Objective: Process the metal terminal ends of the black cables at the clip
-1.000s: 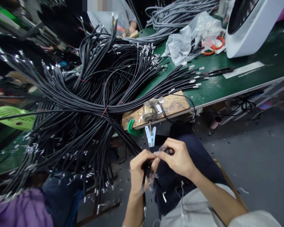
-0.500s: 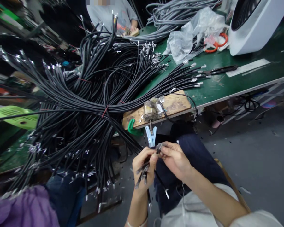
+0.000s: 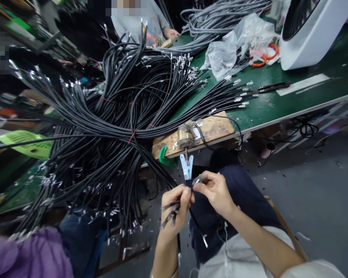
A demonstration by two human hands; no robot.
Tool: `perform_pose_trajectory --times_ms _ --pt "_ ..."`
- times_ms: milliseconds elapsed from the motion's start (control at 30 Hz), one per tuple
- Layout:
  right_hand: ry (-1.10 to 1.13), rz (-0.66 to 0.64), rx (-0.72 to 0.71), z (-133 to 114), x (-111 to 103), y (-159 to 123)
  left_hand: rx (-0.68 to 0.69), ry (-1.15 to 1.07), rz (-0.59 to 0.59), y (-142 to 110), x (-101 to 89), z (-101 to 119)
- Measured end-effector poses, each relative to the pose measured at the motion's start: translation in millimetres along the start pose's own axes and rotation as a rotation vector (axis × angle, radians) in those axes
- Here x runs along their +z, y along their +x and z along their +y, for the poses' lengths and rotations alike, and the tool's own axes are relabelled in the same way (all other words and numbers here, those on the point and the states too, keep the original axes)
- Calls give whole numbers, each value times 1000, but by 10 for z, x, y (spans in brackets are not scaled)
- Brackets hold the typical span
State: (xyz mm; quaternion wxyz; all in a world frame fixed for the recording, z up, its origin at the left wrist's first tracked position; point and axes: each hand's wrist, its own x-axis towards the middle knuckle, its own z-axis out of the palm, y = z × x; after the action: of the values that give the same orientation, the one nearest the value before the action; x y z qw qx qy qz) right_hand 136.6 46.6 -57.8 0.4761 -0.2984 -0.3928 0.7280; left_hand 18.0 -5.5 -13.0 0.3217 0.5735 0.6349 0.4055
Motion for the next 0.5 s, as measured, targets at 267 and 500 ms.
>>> perform_pose_trajectory --times_ms 267,500 --pt "-441 160 -563 -11 25 -77 5 -148 -31 -14 -46 -145" --pt "124 -466 397 -248 -169 133 137 -293 -14 56 -59 -167"
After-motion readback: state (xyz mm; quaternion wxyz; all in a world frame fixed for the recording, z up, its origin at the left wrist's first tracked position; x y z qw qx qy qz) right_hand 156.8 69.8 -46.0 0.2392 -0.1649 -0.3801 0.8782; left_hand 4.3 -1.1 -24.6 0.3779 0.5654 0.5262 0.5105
